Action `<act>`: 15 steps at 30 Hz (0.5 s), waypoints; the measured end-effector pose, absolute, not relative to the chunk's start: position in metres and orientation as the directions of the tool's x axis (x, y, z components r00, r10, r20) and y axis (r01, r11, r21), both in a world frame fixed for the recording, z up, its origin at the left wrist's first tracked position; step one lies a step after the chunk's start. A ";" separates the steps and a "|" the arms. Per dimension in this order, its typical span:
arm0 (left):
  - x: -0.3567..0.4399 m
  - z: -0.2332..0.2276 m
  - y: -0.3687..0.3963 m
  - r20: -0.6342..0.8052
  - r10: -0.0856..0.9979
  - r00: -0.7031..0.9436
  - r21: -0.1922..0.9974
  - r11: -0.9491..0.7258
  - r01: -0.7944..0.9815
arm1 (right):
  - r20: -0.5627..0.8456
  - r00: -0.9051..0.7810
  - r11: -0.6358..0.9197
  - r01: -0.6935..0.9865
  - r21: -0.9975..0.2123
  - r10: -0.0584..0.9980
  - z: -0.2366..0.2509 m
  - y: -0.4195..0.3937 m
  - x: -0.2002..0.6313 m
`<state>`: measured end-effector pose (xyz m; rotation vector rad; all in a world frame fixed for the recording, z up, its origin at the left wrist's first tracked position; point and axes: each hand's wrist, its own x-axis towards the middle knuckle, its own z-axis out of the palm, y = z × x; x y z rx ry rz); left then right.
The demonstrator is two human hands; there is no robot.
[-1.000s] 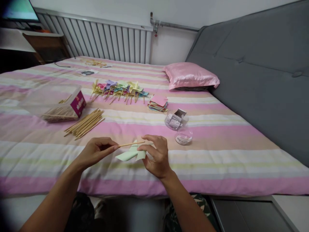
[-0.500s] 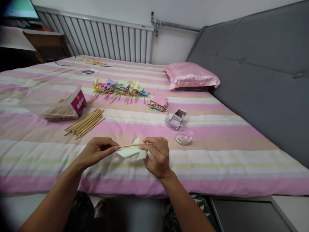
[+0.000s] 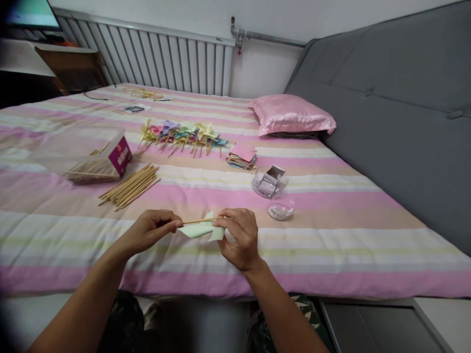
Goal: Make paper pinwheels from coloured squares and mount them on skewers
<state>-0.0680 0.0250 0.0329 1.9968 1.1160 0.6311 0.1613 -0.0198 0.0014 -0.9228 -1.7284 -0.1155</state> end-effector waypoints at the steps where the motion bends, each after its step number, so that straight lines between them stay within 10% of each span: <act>1: -0.068 0.033 0.025 0.058 0.865 0.499 0.801 -0.339 0.494 | 0.851 -0.078 0.690 0.625 -0.365 0.520 0.001 -0.020 0.161; 15: -0.069 0.030 0.025 0.086 0.867 0.491 0.818 -0.343 0.462 | 0.822 -0.073 0.684 0.599 -0.416 0.565 0.001 -0.020 0.160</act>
